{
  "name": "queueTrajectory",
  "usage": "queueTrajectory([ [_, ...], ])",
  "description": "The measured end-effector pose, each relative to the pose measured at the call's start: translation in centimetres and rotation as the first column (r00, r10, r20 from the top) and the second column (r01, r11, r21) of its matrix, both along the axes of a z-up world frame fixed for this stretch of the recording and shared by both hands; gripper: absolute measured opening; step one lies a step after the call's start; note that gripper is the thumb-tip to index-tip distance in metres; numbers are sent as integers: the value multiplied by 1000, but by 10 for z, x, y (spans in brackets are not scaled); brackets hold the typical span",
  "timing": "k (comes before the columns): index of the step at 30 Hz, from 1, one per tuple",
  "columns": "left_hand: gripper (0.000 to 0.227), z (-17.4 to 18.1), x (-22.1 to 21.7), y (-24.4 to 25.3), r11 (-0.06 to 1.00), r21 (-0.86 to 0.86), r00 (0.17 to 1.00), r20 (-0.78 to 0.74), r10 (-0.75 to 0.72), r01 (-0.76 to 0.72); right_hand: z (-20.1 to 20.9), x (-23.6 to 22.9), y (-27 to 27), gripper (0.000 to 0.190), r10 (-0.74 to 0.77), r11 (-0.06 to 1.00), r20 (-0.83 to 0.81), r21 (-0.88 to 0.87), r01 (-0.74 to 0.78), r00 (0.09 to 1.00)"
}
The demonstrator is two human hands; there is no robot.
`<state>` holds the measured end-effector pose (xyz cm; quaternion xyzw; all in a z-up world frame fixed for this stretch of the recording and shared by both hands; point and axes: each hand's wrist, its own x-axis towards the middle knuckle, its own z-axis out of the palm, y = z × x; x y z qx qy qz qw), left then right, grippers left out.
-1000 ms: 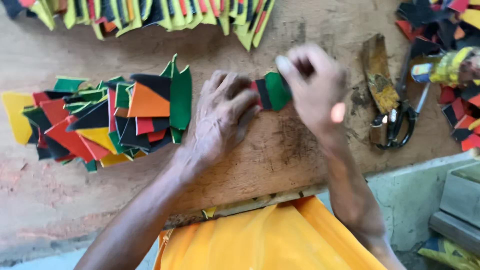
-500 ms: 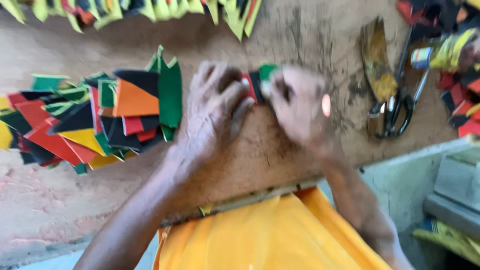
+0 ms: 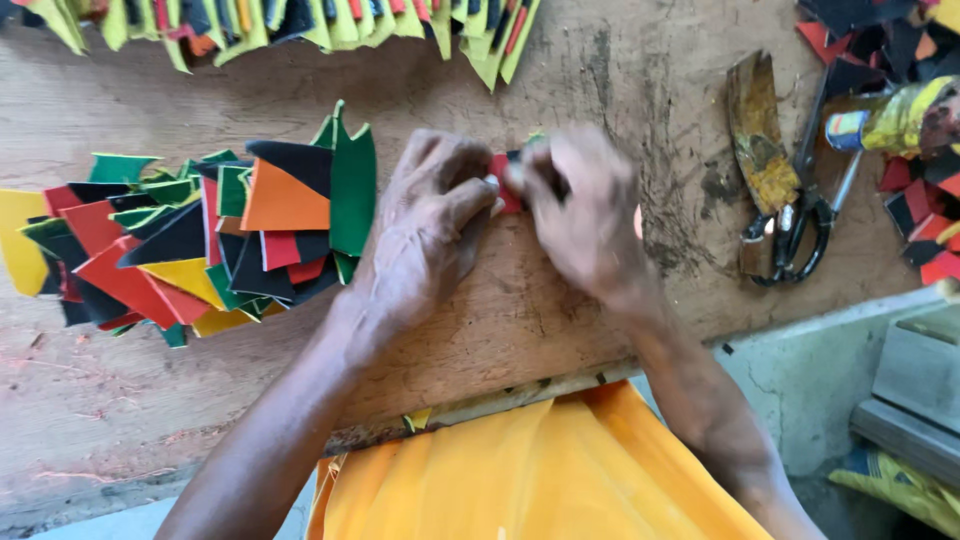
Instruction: The person repeatedly picks small colored triangular pieces from a pile, aligns them with a larger green piece, and presses them together by hand. The assembled units are placed into a growing stack on the table. The person handles the pieces one at a time without using tools.
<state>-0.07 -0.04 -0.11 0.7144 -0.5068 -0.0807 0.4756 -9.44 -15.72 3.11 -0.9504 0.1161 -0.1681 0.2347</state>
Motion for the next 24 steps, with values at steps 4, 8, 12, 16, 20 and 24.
queueTrajectory([
  [4,19,2,-1,0,1000,-6,1000,19,8,-8,2,-4,0,16,-53,989,-78,131,63,996],
  [8,13,0,3,0,1000,-17,999,34,-4,4,6,-9,1,16,-22,988,-144,150,44,989],
  [12,14,-6,-3,-2,999,-44,1000,31,-2,3,10,-9,4,14,-47,981,-61,184,58,997],
  [16,16,0,2,-3,1000,-20,999,44,9,-8,11,-25,7,15,-16,995,-67,101,23,998],
  [20,23,2,-7,-1,999,3,999,14,53,-53,-10,-85,0,18,-102,961,-235,229,157,967],
  [24,50,5,-16,-13,989,73,988,97,119,-126,-7,-95,-21,24,-126,953,-233,241,183,964],
])
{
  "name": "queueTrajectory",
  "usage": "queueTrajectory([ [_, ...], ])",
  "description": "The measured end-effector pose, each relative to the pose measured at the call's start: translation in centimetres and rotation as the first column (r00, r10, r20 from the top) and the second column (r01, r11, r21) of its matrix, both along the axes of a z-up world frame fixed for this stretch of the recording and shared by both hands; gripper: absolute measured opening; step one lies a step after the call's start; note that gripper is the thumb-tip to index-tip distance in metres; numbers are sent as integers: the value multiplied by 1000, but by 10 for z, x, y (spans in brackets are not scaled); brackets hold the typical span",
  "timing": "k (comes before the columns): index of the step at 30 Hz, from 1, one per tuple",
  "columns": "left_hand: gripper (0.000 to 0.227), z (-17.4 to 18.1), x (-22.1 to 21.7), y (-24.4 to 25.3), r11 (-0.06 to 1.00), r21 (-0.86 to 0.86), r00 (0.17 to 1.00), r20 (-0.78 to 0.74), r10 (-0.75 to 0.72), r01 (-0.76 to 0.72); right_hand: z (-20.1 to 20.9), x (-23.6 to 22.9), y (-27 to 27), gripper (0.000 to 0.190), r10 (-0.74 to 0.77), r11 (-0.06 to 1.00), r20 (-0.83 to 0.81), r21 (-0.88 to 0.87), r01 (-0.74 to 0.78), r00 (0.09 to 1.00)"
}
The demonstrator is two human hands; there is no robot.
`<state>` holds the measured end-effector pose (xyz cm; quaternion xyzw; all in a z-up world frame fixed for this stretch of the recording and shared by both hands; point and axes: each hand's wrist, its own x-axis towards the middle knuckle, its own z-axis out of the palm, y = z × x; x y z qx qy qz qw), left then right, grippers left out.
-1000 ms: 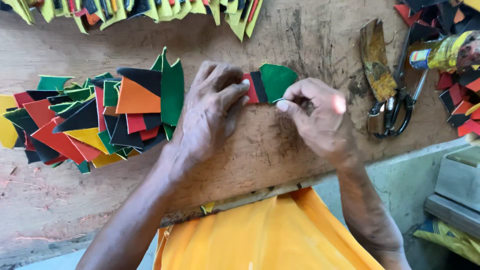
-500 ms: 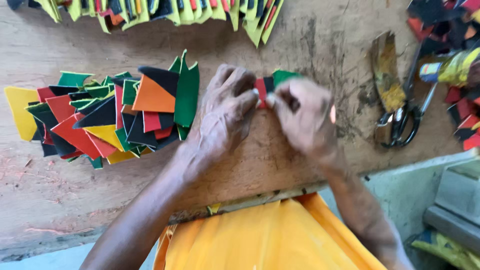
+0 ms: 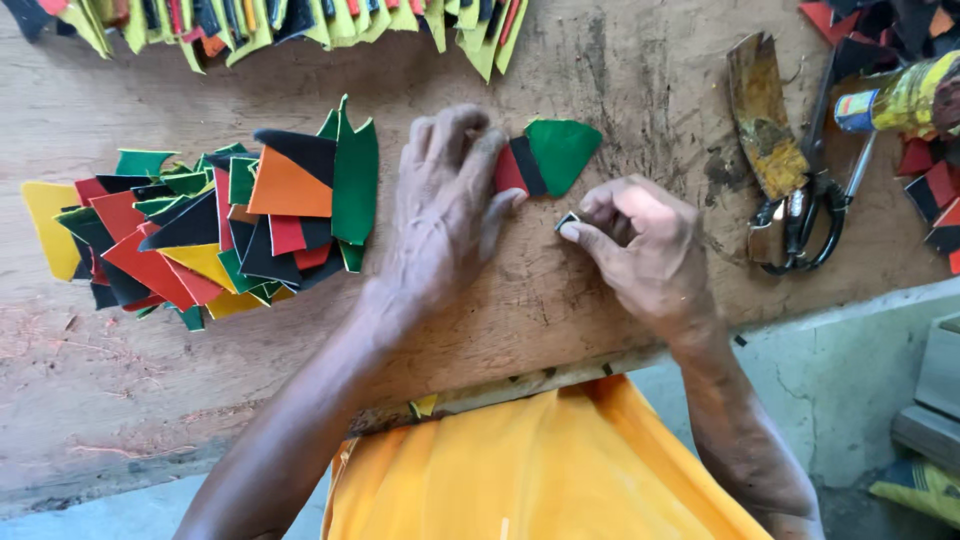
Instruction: The person repeatedly picks small colored triangular pieces from a pile, aligns them with a larger green piece, and presses them together by hand. The assembled units are placed into a growing stack on the table. The person handles the pieces one at a time without using tools.
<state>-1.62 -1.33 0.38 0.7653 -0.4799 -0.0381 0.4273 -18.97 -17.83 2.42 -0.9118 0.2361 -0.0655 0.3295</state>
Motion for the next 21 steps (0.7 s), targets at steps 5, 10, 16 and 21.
queueTrajectory([
  [5,43,-3,-5,-10,999,-30,994,-107,-33,30,23,38,-23,40,306,906,229,-369,-208,924],
  [10,25,0,-4,-3,982,-174,660,-730,-177,71,12,53,-31,26,213,937,232,226,-266,949],
  [16,38,-3,6,-3,959,-281,279,-925,-259,-39,20,47,-25,23,68,790,147,596,-143,987],
  [21,41,-5,8,-6,968,-245,226,-947,-230,-43,29,49,-19,24,38,754,141,646,-121,989],
])
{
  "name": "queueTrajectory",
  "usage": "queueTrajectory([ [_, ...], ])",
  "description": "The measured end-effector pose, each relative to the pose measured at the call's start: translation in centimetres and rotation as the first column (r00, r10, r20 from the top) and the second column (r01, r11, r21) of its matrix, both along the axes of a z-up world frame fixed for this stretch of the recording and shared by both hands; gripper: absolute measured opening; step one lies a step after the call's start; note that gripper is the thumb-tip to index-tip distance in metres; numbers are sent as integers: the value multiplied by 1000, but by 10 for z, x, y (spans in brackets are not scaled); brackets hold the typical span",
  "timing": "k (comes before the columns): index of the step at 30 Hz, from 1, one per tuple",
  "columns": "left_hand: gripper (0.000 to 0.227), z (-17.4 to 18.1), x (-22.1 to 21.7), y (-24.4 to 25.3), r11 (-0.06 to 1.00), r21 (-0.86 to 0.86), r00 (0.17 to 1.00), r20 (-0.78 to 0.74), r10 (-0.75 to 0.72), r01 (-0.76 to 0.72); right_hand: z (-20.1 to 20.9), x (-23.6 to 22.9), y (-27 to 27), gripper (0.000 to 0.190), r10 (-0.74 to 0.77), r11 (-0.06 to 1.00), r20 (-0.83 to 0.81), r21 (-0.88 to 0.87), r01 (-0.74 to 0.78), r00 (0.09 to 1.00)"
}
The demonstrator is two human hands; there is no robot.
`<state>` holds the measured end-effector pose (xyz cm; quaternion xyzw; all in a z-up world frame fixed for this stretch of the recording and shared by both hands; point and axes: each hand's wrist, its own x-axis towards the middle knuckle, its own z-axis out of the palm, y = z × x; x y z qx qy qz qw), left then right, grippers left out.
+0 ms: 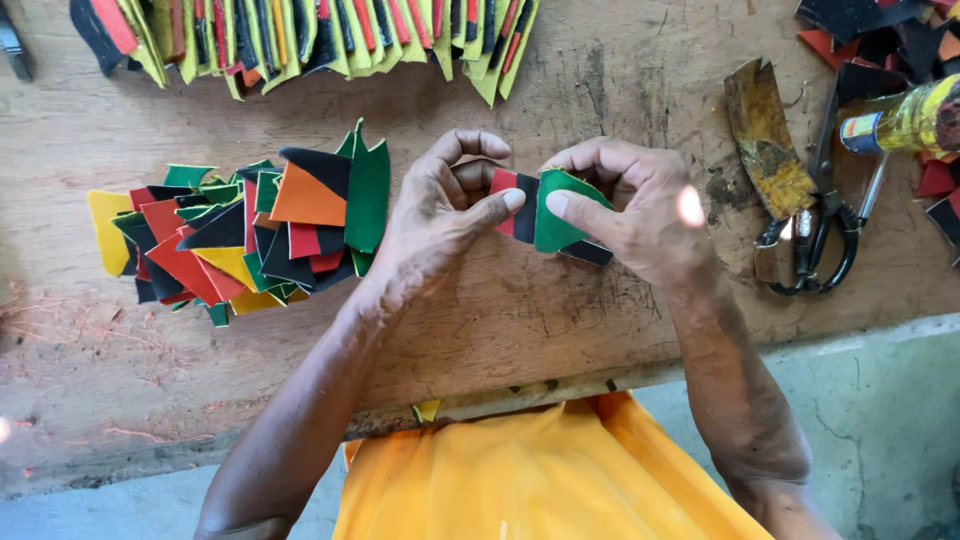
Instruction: The person repeatedly picks small colored triangular pieces from a pile, aligns them with a larger green piece, and presses them together by hand. The assembled units are placed into a growing stack on the table. The person handles the pieces one at a time without using tools.
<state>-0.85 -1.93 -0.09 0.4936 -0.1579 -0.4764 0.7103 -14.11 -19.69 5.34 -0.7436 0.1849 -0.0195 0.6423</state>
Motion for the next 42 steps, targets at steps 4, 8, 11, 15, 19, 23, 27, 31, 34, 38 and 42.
queueTrajectory([
  [4,44,-5,-1,2,1000,4,1000,-25,-18,18,-9,2,1,21,20,998,67,-56,-16,998],
  [8,42,-11,-3,4,999,-30,1000,-27,-10,10,-10,4,5,18,31,998,54,-63,-27,998],
  [11,38,-15,-4,3,999,-43,1000,-21,-1,0,-2,7,13,15,-29,987,-67,-162,18,997],
  [15,33,-11,-6,2,999,-32,996,89,-4,6,13,12,20,13,-14,854,-105,-518,-43,994],
  [19,36,1,-3,5,1000,2,990,140,-15,15,22,15,14,25,-5,943,-125,-330,-37,992],
  [23,42,7,-6,4,1000,-8,972,235,-2,3,16,1,9,21,30,971,-148,-229,-64,988],
  [27,31,12,-7,6,993,64,936,343,76,-104,10,-5,16,36,112,908,-174,-382,-172,978],
  [31,32,6,-15,2,988,3,959,240,150,-155,17,-6,17,27,-16,974,-136,-226,-15,991],
  [34,30,-6,-26,1,995,28,886,457,74,-98,33,-6,0,17,-177,935,272,-254,248,946],
  [38,45,-21,-46,-5,999,44,364,930,-48,20,44,13,-14,9,25,940,372,-326,105,928],
  [42,27,-36,-55,-5,1000,-6,247,969,5,3,21,61,18,15,476,801,209,-503,-324,854],
])
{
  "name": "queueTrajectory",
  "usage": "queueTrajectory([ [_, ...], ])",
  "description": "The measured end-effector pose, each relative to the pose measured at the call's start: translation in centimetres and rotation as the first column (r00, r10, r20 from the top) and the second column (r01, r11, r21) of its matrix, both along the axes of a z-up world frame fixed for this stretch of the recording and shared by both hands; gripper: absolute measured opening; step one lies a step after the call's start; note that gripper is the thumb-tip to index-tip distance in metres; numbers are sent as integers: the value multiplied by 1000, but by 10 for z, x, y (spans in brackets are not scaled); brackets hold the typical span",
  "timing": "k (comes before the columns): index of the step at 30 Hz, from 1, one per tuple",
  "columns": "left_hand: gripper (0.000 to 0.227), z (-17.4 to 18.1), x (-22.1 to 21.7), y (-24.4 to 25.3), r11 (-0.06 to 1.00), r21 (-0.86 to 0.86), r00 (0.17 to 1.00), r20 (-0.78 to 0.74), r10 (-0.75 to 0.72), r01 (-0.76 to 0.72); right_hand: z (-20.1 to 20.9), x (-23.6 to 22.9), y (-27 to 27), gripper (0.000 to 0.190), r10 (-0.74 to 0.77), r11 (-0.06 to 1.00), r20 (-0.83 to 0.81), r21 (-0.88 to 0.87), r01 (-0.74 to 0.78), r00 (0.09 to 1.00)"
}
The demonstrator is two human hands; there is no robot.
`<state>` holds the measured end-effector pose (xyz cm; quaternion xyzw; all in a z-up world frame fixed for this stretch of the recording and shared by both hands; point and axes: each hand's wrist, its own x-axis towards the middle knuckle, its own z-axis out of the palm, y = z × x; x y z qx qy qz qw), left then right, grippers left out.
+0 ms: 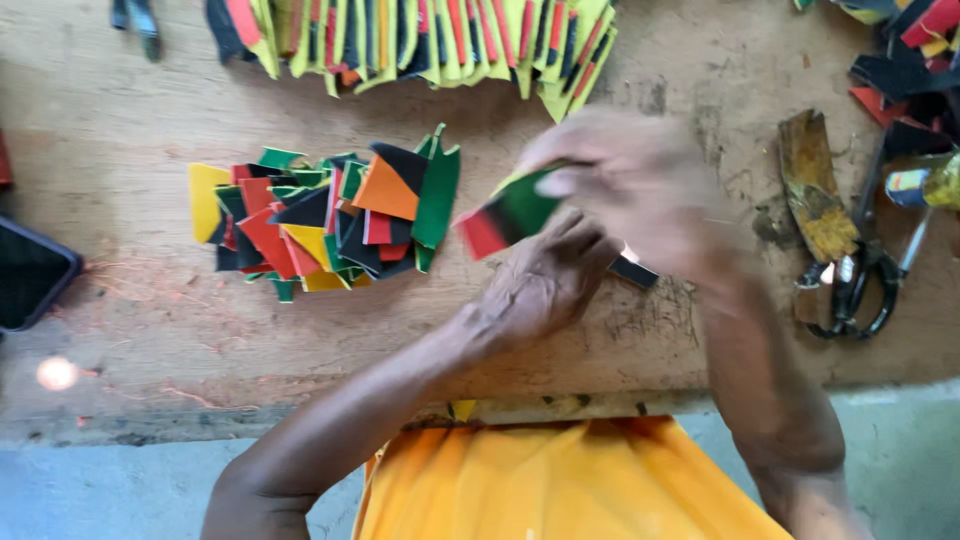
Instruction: The person repeatedly picks small colored triangular pieces from a pile, aligns them with a larger green piece, and presses them together by hand. The assembled units are placed into a growing stack on the table. The person handles the pieces one at a time without using tools.
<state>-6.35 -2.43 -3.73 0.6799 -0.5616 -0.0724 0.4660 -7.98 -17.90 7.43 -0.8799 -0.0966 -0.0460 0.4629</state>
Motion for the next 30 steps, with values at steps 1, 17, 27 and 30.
queueTrajectory([
  [1,26,-3,1,-2,999,-16,999,-3,43,-43,-9,14,12,18,87,983,29,-163,-81,996],
  [17,47,38,24,16,818,191,832,252,494,-543,-30,67,47,18,-190,967,278,-115,229,942],
  [27,55,54,48,-1,881,173,890,214,402,-439,-100,39,-65,24,-508,668,426,-354,655,749],
  [30,63,60,60,-17,853,237,876,260,405,-465,-118,46,-65,30,-478,717,462,-286,636,747],
])
